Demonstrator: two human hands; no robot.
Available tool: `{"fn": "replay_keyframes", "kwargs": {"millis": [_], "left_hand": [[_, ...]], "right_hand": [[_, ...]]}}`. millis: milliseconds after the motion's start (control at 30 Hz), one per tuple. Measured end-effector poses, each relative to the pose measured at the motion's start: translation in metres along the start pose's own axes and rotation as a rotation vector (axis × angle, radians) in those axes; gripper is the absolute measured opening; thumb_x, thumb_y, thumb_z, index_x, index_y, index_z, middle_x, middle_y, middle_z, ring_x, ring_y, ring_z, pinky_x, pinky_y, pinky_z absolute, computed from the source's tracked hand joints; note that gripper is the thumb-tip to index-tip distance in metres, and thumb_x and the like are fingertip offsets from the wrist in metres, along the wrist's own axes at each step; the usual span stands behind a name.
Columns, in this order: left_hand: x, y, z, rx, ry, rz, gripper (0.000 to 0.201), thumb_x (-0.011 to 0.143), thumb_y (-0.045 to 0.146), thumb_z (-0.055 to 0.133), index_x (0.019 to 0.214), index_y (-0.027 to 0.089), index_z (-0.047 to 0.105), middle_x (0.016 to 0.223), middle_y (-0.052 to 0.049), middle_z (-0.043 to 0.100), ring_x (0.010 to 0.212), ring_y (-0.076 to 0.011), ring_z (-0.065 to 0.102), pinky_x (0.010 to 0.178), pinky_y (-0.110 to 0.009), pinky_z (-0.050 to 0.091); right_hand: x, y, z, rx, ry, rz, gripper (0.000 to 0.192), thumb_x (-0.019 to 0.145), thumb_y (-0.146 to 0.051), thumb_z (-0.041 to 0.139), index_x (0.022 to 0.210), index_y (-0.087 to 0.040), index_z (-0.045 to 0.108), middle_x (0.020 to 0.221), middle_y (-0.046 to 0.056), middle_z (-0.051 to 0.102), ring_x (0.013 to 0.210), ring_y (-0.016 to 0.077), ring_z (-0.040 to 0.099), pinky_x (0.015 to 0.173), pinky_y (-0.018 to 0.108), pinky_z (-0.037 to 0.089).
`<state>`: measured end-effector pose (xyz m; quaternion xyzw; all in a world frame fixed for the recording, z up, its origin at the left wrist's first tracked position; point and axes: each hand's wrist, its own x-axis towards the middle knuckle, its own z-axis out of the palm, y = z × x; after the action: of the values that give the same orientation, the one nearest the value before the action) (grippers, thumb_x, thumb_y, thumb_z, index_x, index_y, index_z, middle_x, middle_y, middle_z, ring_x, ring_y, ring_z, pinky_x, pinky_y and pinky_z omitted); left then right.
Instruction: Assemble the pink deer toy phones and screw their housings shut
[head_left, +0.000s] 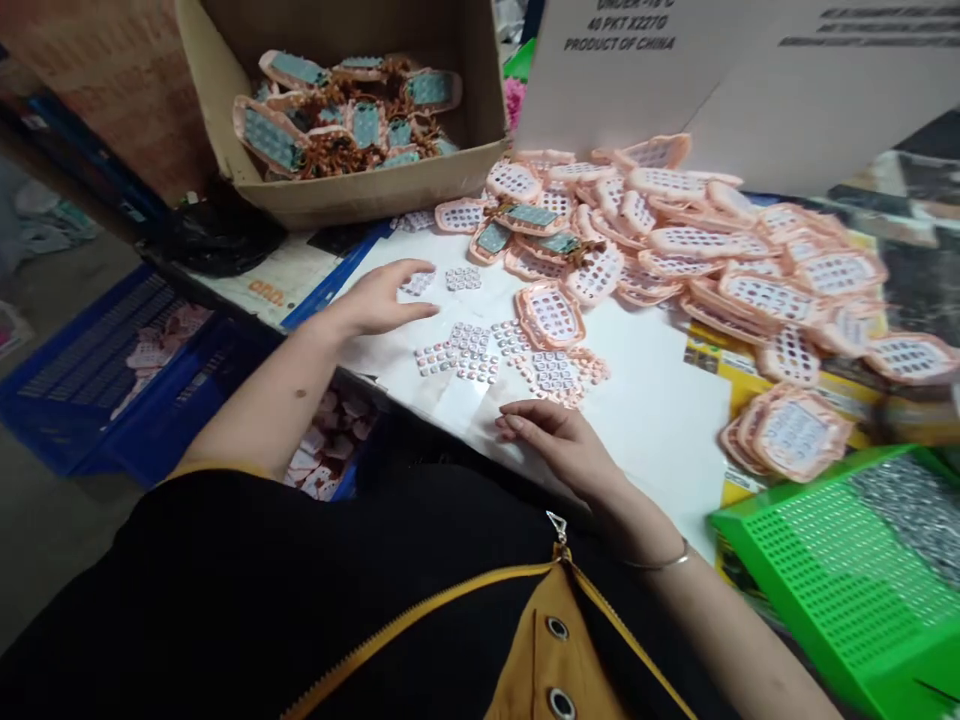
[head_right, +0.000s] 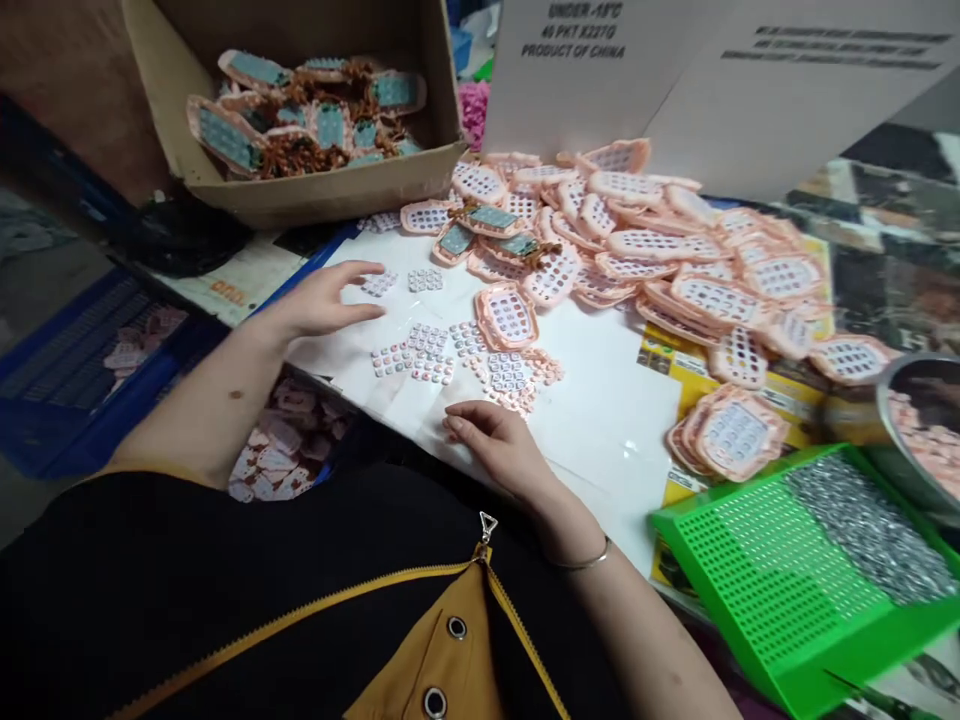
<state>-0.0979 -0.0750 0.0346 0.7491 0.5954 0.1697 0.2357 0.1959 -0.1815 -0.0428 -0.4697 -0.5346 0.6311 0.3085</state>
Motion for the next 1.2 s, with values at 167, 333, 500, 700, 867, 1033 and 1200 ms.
{"fn": "replay_keyframes", "kwargs": {"millis": [167, 333, 500, 700, 867, 1033, 1200], "left_hand": [[0.127, 0.030, 0.060, 0.067, 0.079, 0.090, 0.088, 0.077, 0.032, 0.073, 0.156, 0.016, 0.036, 0.167, -0.017, 0.026, 0.154, -0.0295, 0.028, 0.124, -0.041, 0.025], [0.185, 0.050, 0.076, 0.132, 0.065, -0.112, 0.090, 0.080, 0.035, 0.069, 0.160, 0.031, 0.026, 0.171, -0.012, 0.010, 0.151, -0.0414, 0.029, 0.121, -0.061, 0.021], [0.192, 0.044, 0.073, 0.141, 0.029, -0.066, 0.082, 0.078, 0.033, 0.066, 0.155, 0.030, 0.040, 0.160, -0.012, 0.035, 0.140, -0.0384, 0.044, 0.116, -0.048, 0.035], [0.177, 0.029, 0.060, 0.158, 0.004, 0.028, 0.076, 0.073, 0.030, 0.069, 0.147, 0.026, 0.053, 0.143, -0.014, 0.049, 0.132, -0.0358, 0.051, 0.115, -0.042, 0.038], [0.123, 0.018, 0.042, 0.165, 0.065, 0.194, 0.065, 0.082, 0.034, 0.064, 0.145, 0.024, 0.054, 0.147, -0.013, 0.047, 0.139, -0.0311, 0.045, 0.120, -0.043, 0.034], [0.058, 0.006, 0.046, 0.280, 0.015, 0.188, 0.058, 0.086, 0.033, 0.058, 0.144, 0.028, 0.055, 0.146, -0.011, 0.048, 0.138, -0.0319, 0.047, 0.119, -0.048, 0.037], [0.040, -0.003, 0.055, 0.262, 0.019, 0.136, 0.072, 0.082, 0.031, 0.062, 0.151, 0.022, 0.046, 0.148, -0.014, 0.047, 0.139, -0.0314, 0.047, 0.120, -0.046, 0.038]], "right_hand": [[0.027, -0.025, -0.014, -0.588, 0.135, -0.268, 0.038, 0.089, -0.042, 0.063, 0.120, -0.021, 0.066, 0.108, 0.012, 0.075, 0.086, 0.0226, 0.072, 0.078, 0.040, 0.060], [0.107, -0.071, -0.043, -1.184, 0.324, -0.345, 0.053, 0.089, -0.019, 0.056, 0.142, -0.015, 0.053, 0.130, 0.020, 0.064, 0.114, 0.0326, 0.063, 0.097, 0.046, 0.051], [0.178, -0.090, -0.062, -1.293, 0.494, -0.176, 0.064, 0.088, -0.019, 0.056, 0.151, -0.014, 0.042, 0.151, 0.025, 0.047, 0.133, 0.0394, 0.050, 0.107, 0.053, 0.041], [0.193, -0.098, -0.068, -1.369, 0.442, -0.085, 0.063, 0.090, -0.019, 0.053, 0.151, -0.015, 0.040, 0.141, 0.023, 0.057, 0.129, 0.0394, 0.051, 0.111, 0.060, 0.030], [0.149, -0.087, -0.054, -1.419, 0.434, -0.308, 0.054, 0.091, -0.023, 0.055, 0.145, -0.024, 0.049, 0.125, 0.017, 0.064, 0.118, 0.0362, 0.053, 0.108, 0.056, 0.030], [0.107, -0.055, -0.034, -1.458, 0.375, -0.421, 0.051, 0.095, -0.030, 0.054, 0.145, -0.022, 0.048, 0.115, 0.014, 0.067, 0.108, 0.0306, 0.055, 0.106, 0.050, 0.031], [0.094, -0.042, -0.030, -1.564, 0.362, -0.503, 0.050, 0.099, -0.026, 0.047, 0.147, -0.014, 0.044, 0.109, 0.013, 0.068, 0.104, 0.0286, 0.054, 0.111, 0.053, 0.028]]}}
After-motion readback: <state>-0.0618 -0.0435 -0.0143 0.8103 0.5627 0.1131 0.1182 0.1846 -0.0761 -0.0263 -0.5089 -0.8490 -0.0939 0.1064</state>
